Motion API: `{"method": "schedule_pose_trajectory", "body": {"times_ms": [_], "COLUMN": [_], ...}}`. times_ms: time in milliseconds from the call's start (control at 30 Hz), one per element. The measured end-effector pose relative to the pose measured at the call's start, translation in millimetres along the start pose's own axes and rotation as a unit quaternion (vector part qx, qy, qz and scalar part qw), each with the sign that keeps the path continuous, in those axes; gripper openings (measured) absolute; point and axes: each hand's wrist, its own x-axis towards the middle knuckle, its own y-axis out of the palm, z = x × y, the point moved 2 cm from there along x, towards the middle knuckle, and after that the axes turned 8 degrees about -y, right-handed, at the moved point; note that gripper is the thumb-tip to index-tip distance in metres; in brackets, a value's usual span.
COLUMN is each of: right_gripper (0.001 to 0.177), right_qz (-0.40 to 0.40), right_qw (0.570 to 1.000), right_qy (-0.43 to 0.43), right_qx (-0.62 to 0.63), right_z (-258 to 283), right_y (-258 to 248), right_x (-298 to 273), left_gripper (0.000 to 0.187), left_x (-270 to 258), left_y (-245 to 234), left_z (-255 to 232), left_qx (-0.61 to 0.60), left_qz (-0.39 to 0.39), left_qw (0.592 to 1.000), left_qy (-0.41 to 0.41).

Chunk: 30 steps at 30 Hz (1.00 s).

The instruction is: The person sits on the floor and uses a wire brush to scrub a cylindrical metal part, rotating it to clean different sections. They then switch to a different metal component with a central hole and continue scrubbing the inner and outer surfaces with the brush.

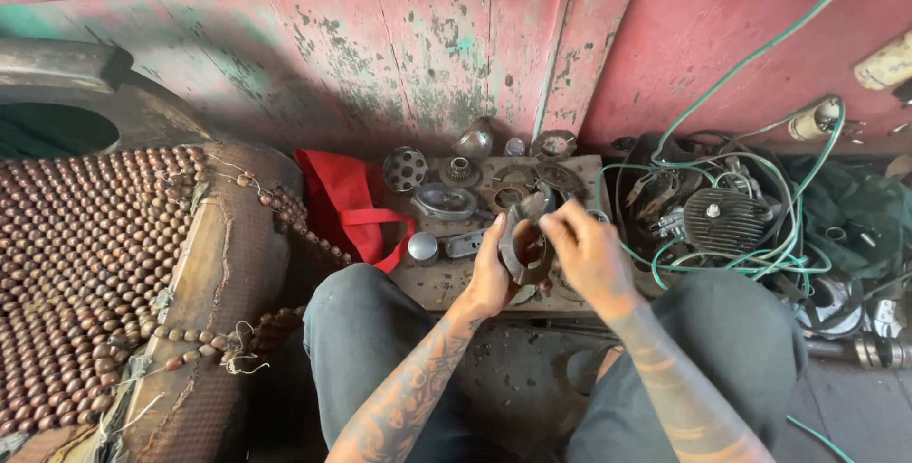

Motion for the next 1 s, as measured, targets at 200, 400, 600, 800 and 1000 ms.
{"method": "schedule_pose_trajectory", "body": {"times_ms": [200,400,600,800,1000], "right_gripper": [0.024,0.025,0.028,0.028,0.024], "right_qz": [-0.016,-0.017,-0.017,-0.019,-0.016], "right_qw": [1.0,0.996,0.999,1.0,0.996], "right_qy": [0.011,0.006,-0.035,-0.017,0.015], "right_qx": [-0.009,-0.082,0.022,0.011,-0.088], "right_z": [10.8,5.9,-1.2,9.0,-11.9], "right_y": [2.9,-4.3,3.8,9.6,2.0], "right_x": [-6.6,-2.8,-3.8,-7.1,-1.0], "left_gripper": [0.095,0.101,0.107,0.102,0.103], "left_x": [3.1,2.5,7.1,8.7,4.0], "left_y": [-1.5,-2.4,-12.8,-13.8,1.0], "left_z": [8.5,6.4,11.7,17.8,2.2], "left_qx": [0.037,0.017,0.056,-0.012,0.038], "left_qz": [0.024,0.037,0.031,-0.015,0.012], "left_qw": [0.999,0.999,0.997,0.998,0.997], "left_qy": [0.006,-0.031,-0.043,-0.067,-0.066]}}
